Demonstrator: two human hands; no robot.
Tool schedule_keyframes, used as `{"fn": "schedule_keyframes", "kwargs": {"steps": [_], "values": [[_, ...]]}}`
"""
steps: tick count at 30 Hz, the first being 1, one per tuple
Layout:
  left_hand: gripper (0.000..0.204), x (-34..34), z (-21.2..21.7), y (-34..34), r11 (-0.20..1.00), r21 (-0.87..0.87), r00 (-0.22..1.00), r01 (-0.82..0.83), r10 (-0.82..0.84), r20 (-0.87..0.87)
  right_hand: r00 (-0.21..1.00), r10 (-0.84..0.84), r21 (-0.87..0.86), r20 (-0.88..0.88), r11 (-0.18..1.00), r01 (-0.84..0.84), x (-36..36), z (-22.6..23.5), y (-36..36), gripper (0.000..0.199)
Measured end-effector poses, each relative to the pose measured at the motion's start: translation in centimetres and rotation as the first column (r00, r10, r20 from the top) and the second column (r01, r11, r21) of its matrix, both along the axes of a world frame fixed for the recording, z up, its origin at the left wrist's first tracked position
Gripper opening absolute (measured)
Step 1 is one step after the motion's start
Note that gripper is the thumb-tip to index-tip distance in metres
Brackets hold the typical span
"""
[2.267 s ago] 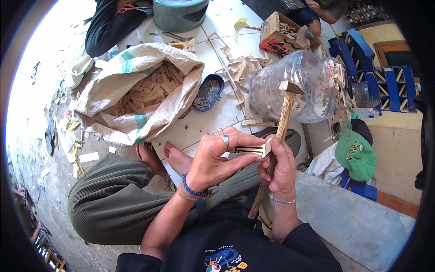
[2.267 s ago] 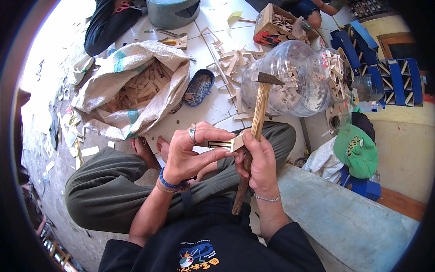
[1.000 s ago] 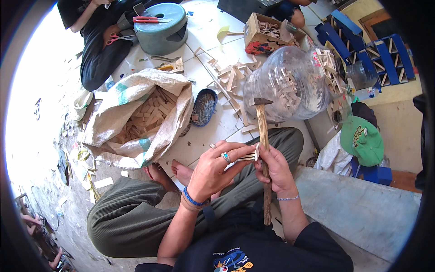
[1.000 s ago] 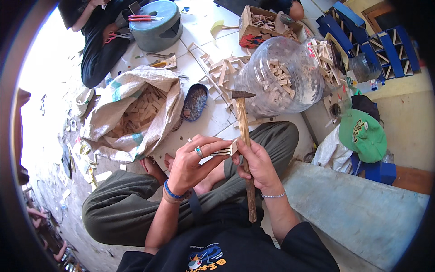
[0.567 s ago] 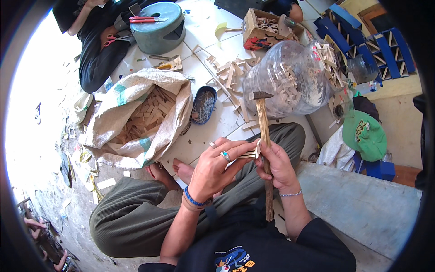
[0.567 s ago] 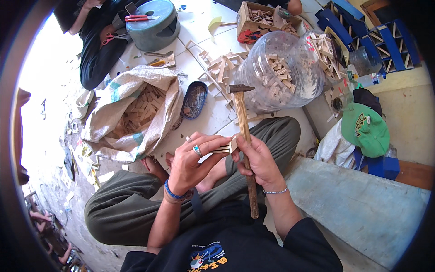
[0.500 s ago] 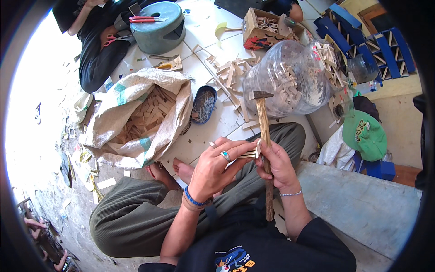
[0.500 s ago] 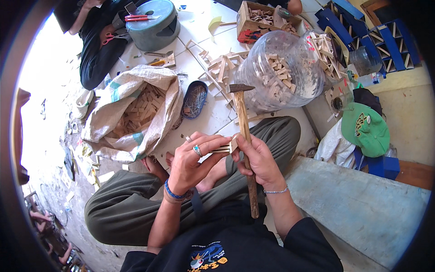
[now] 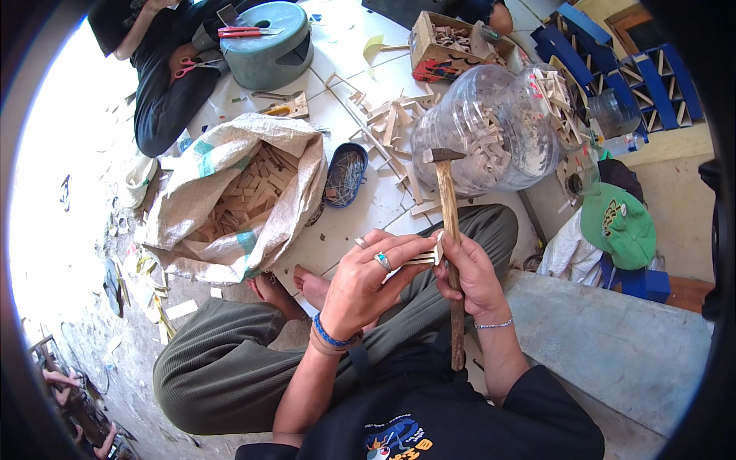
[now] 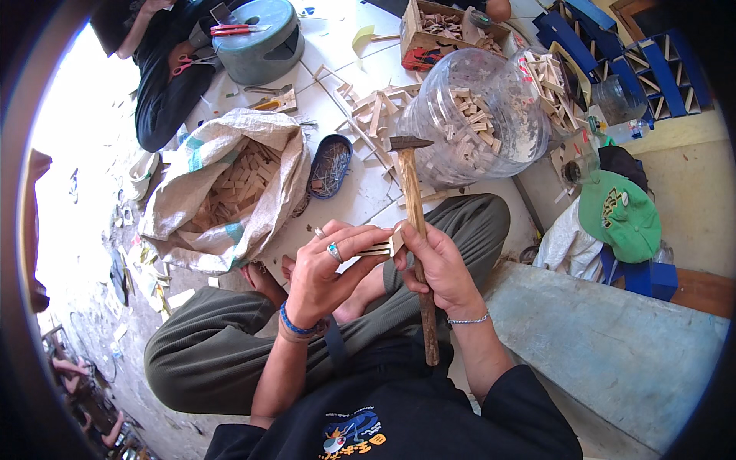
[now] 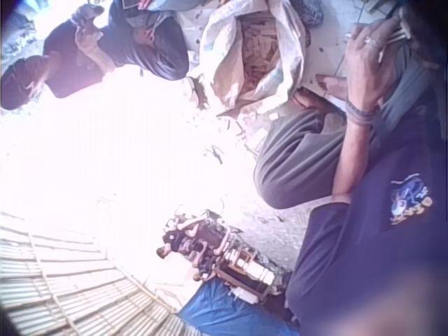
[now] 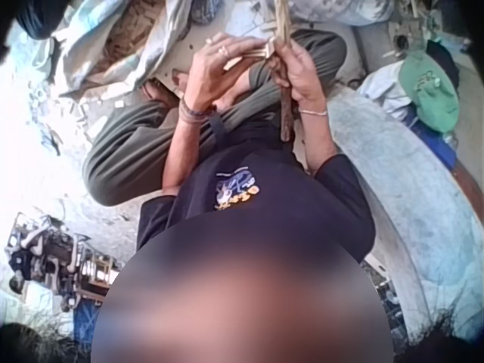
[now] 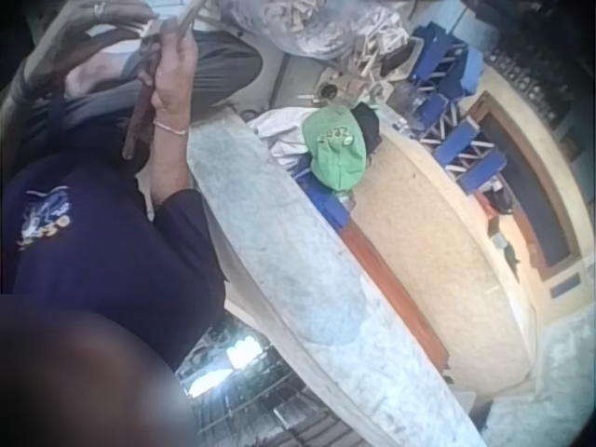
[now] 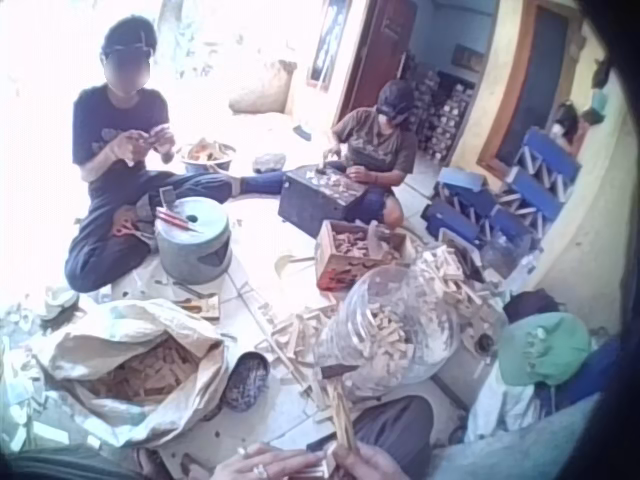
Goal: The person sits on the floor and assembles small wooden pieces by hand, using a hammer to tap nails into place. They repeatedly pick up wood pieces, align them, and hammer nails to secure the joints, placing finished pieces into a nearby container.
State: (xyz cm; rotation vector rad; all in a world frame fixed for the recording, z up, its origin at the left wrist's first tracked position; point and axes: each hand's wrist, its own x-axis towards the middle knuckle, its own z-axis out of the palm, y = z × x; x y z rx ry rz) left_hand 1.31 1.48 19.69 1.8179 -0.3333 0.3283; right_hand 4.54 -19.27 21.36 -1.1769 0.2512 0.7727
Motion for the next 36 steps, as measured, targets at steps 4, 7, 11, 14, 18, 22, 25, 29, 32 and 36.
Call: {"fn": "schedule_keyframes", "kwargs": {"steps": [4,7,11,14,18,22,25,29,32,36], "values": [[0.048,0.0,0.1,-0.3,1.0,0.006,1.0,-0.019,0.019,-0.015,1.0,-0.022,0.009,-0.01,1.0,0.022,0.0,-0.1,0.0,0.032],[0.048,-0.1,0.3,-0.3,1.0,0.0,1.0,-0.025,0.025,-0.009,0.999,-0.036,0.008,-0.017,0.999,0.037,-0.1,-0.1,0.0,0.032],[0.046,-0.1,0.4,0.0,0.997,-0.075,0.999,0.016,-0.018,-0.028,0.999,-0.023,0.008,0.024,1.0,0.022,-0.3,0.2,0.2,0.032],[0.039,-0.1,0.6,0.3,0.984,-0.176,0.994,0.039,-0.056,-0.093,0.997,0.008,-0.003,0.077,1.0,-0.008,-0.3,0.7,0.3,0.031],[0.03,-0.5,1.3,1.0,0.953,-0.295,0.953,0.073,-0.154,-0.261,0.979,0.061,-0.061,0.196,0.997,-0.05,-0.5,1.7,0.5,0.028],[0.029,-0.5,2.3,1.9,0.969,-0.197,0.962,0.148,-0.188,-0.2,0.959,0.102,-0.041,0.266,0.995,-0.094,-0.7,2.8,0.4,0.024],[0.028,-0.7,3.2,2.1,0.977,-0.119,0.966,0.178,-0.197,-0.169,0.945,0.127,-0.045,0.303,0.992,-0.119,-0.7,3.3,0.4,0.023],[0.024,-1.0,4.1,2.4,0.973,-0.064,0.966,0.222,-0.228,-0.12,0.933,0.162,-0.017,0.32,0.986,-0.166,-0.8,3.7,0.4,0.024],[0.024,-1.0,4.3,2.5,0.965,-0.076,0.959,0.25,-0.257,-0.118,0.926,0.17,-0.005,0.337,0.984,-0.179,-1.0,4.0,0.3,0.026],[0.025,-1.0,4.5,2.4,0.97,-0.033,0.969,0.241,-0.243,-0.051,0.92,0.162,0.002,0.356,0.985,-0.175,-1.2,4.3,0.4,0.027]]}}
